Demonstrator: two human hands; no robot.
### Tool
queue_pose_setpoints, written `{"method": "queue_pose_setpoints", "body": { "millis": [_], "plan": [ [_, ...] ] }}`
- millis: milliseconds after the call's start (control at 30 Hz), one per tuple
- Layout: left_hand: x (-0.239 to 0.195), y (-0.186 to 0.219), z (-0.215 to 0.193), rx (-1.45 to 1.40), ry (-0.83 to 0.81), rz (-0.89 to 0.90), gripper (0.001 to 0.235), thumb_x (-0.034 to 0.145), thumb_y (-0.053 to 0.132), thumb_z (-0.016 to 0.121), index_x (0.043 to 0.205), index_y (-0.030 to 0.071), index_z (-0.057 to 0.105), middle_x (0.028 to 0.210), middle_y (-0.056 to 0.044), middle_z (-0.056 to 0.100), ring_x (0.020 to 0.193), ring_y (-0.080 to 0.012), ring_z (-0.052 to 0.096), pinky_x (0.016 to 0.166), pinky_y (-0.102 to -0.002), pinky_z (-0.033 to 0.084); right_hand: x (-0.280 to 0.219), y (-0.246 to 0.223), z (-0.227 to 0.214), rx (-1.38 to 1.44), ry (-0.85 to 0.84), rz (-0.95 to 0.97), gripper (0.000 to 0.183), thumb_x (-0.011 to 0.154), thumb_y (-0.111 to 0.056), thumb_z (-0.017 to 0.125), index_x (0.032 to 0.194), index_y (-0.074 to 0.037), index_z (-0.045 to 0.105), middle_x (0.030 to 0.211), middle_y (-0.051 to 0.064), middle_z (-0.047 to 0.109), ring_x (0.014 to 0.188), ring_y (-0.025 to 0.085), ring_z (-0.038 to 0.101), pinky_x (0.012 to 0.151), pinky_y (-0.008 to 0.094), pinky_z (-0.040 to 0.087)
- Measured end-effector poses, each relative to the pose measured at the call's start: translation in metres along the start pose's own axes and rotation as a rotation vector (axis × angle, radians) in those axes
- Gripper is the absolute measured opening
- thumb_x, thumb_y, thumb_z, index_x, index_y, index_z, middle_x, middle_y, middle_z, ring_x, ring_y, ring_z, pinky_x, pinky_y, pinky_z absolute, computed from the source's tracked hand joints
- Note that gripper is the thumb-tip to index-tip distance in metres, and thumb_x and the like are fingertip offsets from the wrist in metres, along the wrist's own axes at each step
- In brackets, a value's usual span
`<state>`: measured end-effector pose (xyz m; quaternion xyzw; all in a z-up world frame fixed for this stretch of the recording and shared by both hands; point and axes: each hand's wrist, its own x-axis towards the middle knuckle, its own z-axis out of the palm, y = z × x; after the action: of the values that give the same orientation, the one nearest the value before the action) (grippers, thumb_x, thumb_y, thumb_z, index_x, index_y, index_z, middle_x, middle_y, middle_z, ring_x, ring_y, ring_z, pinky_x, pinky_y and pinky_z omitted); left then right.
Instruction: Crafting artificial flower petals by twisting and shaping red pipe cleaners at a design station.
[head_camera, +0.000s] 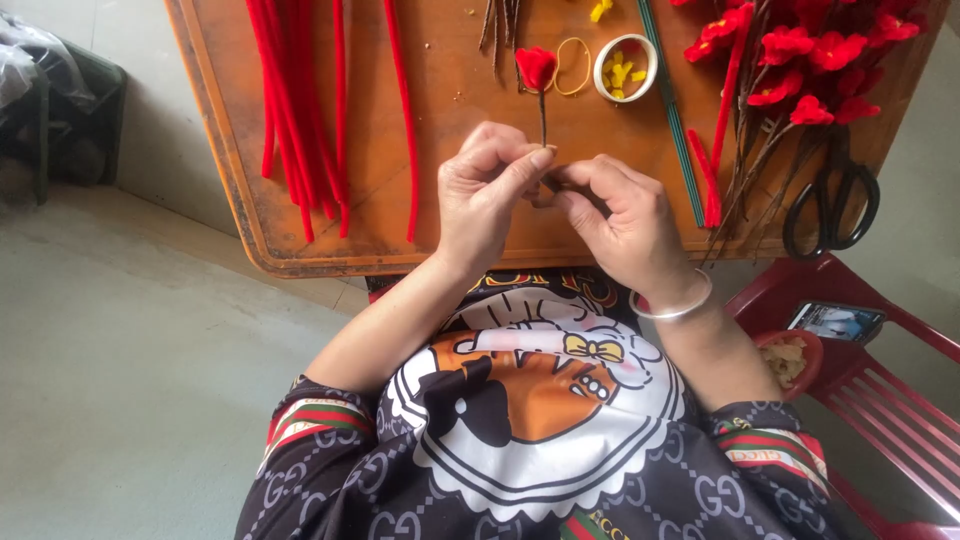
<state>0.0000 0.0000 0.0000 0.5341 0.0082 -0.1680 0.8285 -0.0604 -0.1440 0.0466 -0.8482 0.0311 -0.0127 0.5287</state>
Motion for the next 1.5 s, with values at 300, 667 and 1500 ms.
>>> {"method": "queue_pose_setpoints", "body": {
  "millis": [300,667,1500],
  "plan": [
    [0.012,0.017,-0.026,0.183,0.034,0.133,0.011,0.086,0.007,0.083,0.078,0.003,0.076,0.084,-0.009,0.059,0.083,-0.0154,0.061,0.075,-0.029,0.050,0.011,0.043,-0.029,-0.949,-0.053,-0.313,0.036,0.094,-0.026,0.081,0.127,-0.013,0.073,0.095,0.006,0.057,0.087,0.028,0.063,0.075,0.041,0.059],
    [-0.008,0.073,-0.013,0.019,-0.436,-0.094,0.008,0.081,0.010,0.086,0.086,0.008,0.079,0.088,-0.005,0.070,0.089,-0.0126,0.065,0.089,-0.033,0.051,0.017,-0.026,-0.003,0.706,0.001,-0.079,0.024,0.087,-0.003,0.073,0.106,0.011,0.073,0.118,0.024,0.068,0.118,0.034,0.067,0.085,0.040,0.062],
    [-0.013,0.079,-0.011,0.094,-0.509,-0.130,0.010,0.091,0.025,0.079,0.096,0.017,0.077,0.100,0.001,0.069,0.098,-0.0071,0.066,0.096,-0.021,0.055,-0.004,-0.034,0.005,0.355,0.299,-0.251,0.021,0.091,-0.027,0.074,0.096,-0.009,0.063,0.103,0.005,0.066,0.107,0.020,0.067,0.111,0.036,0.061]
  ]
}}
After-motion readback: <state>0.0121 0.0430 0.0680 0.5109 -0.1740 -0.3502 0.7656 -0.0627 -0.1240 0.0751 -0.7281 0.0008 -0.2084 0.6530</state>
